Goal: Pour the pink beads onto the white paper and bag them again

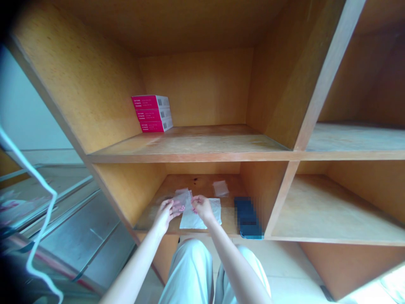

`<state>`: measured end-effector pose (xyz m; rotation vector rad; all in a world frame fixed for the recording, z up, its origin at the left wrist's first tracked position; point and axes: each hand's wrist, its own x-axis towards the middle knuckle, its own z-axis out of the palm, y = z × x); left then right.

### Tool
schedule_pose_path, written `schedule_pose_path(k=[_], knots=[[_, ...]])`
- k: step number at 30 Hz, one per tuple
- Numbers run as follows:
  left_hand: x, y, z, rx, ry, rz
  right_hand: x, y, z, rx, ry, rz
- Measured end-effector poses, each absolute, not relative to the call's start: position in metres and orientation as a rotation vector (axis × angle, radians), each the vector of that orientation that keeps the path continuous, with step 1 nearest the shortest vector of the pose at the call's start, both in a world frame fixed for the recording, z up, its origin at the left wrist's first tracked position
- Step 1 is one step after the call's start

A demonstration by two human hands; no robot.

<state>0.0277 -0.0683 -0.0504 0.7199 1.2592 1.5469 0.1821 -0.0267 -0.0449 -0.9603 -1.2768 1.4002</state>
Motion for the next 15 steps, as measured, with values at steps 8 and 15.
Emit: schedule_pose_path(k=[8, 15], knots=[[0.031, -0.069, -0.057, 0.838, 1.498, 1.515, 0.169, -0.028, -0.057, -0.933, -1.287, 1.425], [0.026, -0.065, -0.069, 1.065, 1.666, 1.430, 0.160, -0.026, -0.066, -0.971, -1.335, 1.374]])
